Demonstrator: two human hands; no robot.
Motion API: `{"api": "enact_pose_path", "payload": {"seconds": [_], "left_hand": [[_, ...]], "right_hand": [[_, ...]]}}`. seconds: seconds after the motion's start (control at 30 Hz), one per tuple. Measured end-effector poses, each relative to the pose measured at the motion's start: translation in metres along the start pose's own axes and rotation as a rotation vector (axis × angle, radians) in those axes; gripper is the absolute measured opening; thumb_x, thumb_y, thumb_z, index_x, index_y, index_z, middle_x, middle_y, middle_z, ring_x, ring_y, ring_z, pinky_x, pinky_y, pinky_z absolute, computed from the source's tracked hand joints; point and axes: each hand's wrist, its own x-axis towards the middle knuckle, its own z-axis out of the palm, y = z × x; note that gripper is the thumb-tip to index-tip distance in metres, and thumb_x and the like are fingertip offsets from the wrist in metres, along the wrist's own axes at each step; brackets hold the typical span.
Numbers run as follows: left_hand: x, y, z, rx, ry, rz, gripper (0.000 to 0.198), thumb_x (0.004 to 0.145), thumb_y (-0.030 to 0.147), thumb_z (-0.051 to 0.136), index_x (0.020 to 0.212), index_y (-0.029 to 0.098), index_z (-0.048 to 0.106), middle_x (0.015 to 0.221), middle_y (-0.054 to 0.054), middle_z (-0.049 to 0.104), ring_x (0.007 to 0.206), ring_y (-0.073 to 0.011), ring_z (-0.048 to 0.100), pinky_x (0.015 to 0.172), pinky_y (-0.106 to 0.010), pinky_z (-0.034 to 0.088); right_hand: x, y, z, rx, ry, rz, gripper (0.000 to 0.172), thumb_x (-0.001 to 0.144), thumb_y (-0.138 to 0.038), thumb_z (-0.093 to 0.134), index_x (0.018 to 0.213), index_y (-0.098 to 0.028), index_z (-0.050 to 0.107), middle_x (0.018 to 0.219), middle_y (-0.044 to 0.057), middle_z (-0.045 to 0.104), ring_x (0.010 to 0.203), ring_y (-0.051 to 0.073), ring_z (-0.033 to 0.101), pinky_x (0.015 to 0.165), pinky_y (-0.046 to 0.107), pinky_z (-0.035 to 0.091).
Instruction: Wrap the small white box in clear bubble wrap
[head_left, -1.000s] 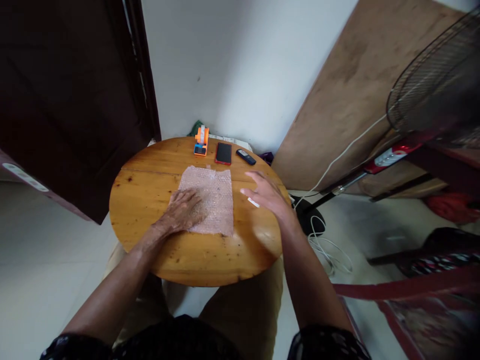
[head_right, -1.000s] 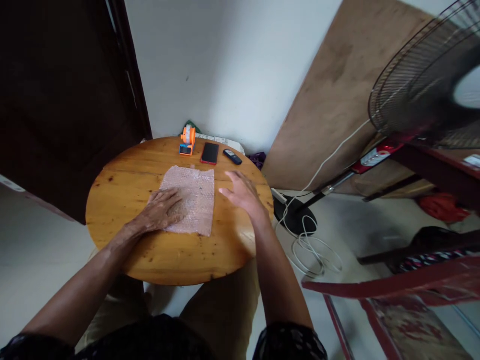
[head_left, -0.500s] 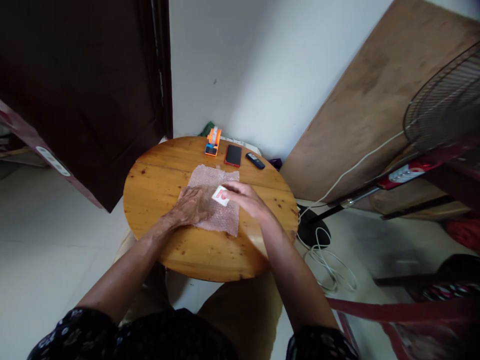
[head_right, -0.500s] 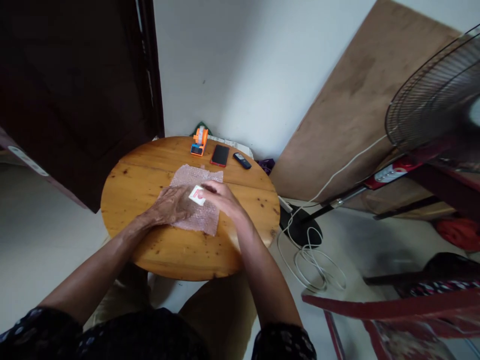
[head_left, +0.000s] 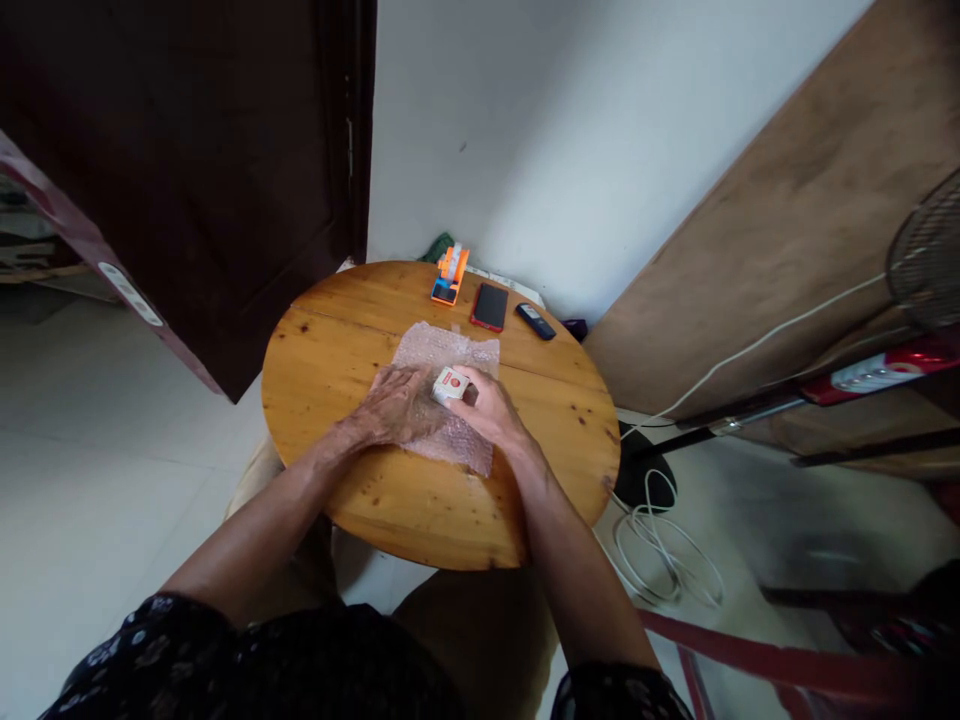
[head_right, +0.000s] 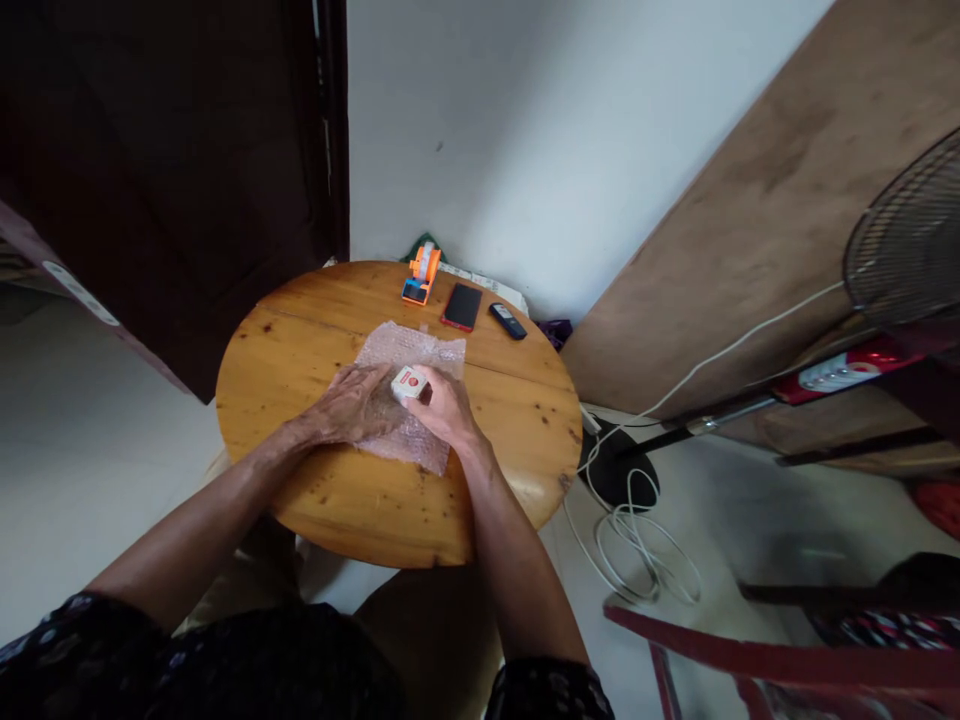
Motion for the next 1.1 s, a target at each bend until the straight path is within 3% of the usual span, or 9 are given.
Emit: {"api": "enact_pose_path", "payload": {"seconds": [0.27,1.1], "left_hand": [[-0.0001,-0.0016,-0.0006,-0.020,0.028,0.018,0.095,0.076,0.051,0.070,0.154,0.016,0.030,0.156,-0.019,0.044,0.146,-0.0355,0.037,0.122,-0.053,0.021],[-0.0008,0.0015,-0.0067,0.004,0.015,0.016,0.089,0.076,0.049,0.069,0.152,0.021,0.035,0.155,-0.016,0.046,0.144,-0.0353,0.040,0.121,-0.054,0.022]], "right_hand": [[-0.0008,-0.0017,0.0039,0.131,-0.106,-0.046,0.056,0.074,-0.014,0.065,0.129,-0.023,0.063,0.124,0.006,0.070,0.112,0.023,0.066,0.100,0.040,0.052],[0.0008,0.0006,0.0070,0.199,-0.081,-0.038,0.059,0.074,-0.014,0.065,0.132,-0.025,0.061,0.124,0.005,0.070,0.113,0.022,0.065,0.103,0.041,0.050]]}}
